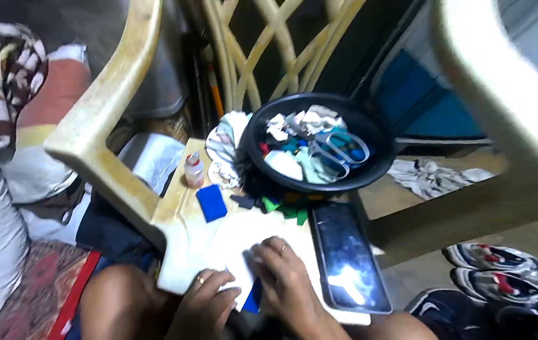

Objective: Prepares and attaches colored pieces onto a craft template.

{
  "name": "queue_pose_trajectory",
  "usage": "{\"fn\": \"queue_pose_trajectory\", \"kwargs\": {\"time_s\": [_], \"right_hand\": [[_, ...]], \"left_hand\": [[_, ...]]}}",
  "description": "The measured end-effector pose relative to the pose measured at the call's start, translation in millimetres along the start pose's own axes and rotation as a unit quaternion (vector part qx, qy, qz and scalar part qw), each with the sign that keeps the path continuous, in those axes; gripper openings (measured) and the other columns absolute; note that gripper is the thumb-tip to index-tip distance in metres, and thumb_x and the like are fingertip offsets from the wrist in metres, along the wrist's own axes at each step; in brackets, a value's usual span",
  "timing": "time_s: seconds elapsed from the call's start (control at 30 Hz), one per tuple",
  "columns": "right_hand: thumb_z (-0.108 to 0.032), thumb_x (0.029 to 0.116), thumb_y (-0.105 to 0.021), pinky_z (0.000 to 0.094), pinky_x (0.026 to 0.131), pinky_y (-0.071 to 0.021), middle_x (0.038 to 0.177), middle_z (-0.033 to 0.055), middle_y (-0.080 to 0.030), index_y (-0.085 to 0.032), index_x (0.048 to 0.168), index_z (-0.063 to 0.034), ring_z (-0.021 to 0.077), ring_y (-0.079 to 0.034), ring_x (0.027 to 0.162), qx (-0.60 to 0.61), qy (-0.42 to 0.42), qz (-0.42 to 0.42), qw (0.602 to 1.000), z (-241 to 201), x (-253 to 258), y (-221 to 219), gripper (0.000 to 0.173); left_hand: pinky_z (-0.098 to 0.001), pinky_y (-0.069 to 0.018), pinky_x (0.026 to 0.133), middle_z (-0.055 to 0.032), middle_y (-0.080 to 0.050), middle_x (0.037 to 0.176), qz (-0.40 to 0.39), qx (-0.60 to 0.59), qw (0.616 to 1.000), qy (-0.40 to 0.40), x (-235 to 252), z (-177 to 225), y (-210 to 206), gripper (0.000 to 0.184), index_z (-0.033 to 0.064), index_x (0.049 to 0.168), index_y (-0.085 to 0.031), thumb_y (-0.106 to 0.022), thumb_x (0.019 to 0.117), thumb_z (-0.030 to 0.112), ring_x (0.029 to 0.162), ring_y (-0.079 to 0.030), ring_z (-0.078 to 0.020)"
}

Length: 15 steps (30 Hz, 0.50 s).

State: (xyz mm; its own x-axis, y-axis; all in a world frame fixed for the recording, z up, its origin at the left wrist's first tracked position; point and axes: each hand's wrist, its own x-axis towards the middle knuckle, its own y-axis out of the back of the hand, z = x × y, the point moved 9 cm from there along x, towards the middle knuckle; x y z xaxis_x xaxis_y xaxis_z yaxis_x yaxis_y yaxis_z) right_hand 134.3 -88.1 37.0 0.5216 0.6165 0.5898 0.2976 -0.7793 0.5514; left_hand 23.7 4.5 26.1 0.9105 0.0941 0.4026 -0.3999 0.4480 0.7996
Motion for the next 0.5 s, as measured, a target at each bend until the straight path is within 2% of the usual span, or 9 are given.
{"fn": "queue_pose_trajectory", "kwargs": {"time_s": [0.07, 0.13, 0.23, 0.37, 0.5], "right_hand": [[0.0, 0.0815, -0.067, 0.0295, 0.078, -0.0591, 0.091, 0.0153, -0.07, -0.074, 0.087, 0.0007, 0.0231, -0.07, 0.085, 0.071, 0.01, -0.047, 0.996, -8.6, -0.1, -2.3, 0.009], [0.005, 0.0818, -0.069, 0.0352, 0.082, -0.0588, 0.093, 0.0201, -0.07, -0.074, 0.085, 0.0056, 0.0297, -0.07, 0.088, 0.115, -0.01, -0.129, 0.985, -12.8, -1.4, -12.0, 0.006], [0.003, 0.0816, -0.073, 0.0399, 0.084, -0.057, 0.093, 0.023, -0.067, -0.073, 0.083, 0.0073, 0.0355, -0.068, 0.091, 0.108, -0.029, -0.178, 0.978, -7.6, -2.5, -23.5, 0.005], [-0.004, 0.0808, -0.078, 0.0421, 0.084, -0.0565, 0.096, 0.0245, -0.065, -0.072, 0.087, 0.008, 0.0368, -0.066, 0.093, 0.112, -0.054, -0.194, 0.973, -4.0, -4.2, -28.3, 0.015], [-0.006, 0.08, -0.08, 0.0417, 0.084, -0.0575, 0.102, 0.0269, -0.065, -0.072, 0.094, 0.01, 0.0378, -0.067, 0.095, 0.104, -0.07, -0.2, 0.972, -5.8, -5.6, -29.9, 0.023]], "left_hand": [[-0.041, -0.0562, 0.09, -0.0177, -0.074, 0.107, -0.029, -0.037, 0.999, 0.025, 4.0, 1.1, 0.9, 0.016, 0.0015, 0.099, -0.08, -0.066, 0.0913, 0.006, 0.099, -0.07, -0.0334], [-0.0431, -0.0562, 0.091, -0.0203, -0.074, 0.106, -0.044, -0.058, 0.997, 0.038, 4.7, -0.7, 0.5, 0.016, -0.0005, 0.1, -0.08, -0.067, 0.0916, 0.004, 0.099, -0.07, -0.0359], [-0.0415, -0.0558, 0.091, -0.0216, -0.073, 0.105, -0.047, -0.086, 0.994, 0.043, 6.1, -5.1, 0.8, 0.015, -0.0026, 0.099, -0.079, -0.068, 0.0905, 0.001, 0.098, -0.07, -0.0351], [-0.0383, -0.0559, 0.091, -0.0194, -0.075, 0.103, -0.059, -0.112, 0.991, 0.05, 10.1, -10.0, 4.5, 0.012, -0.004, 0.096, -0.078, -0.072, 0.0874, 0.001, 0.098, -0.071, -0.031], [-0.0319, -0.0601, 0.078, -0.0188, -0.075, 0.099, -0.062, -0.126, 0.989, 0.039, 27.1, -13.8, 20.8, 0.011, -0.0054, 0.094, -0.077, -0.071, 0.087, 0.0, 0.085, -0.073, -0.023]]}}
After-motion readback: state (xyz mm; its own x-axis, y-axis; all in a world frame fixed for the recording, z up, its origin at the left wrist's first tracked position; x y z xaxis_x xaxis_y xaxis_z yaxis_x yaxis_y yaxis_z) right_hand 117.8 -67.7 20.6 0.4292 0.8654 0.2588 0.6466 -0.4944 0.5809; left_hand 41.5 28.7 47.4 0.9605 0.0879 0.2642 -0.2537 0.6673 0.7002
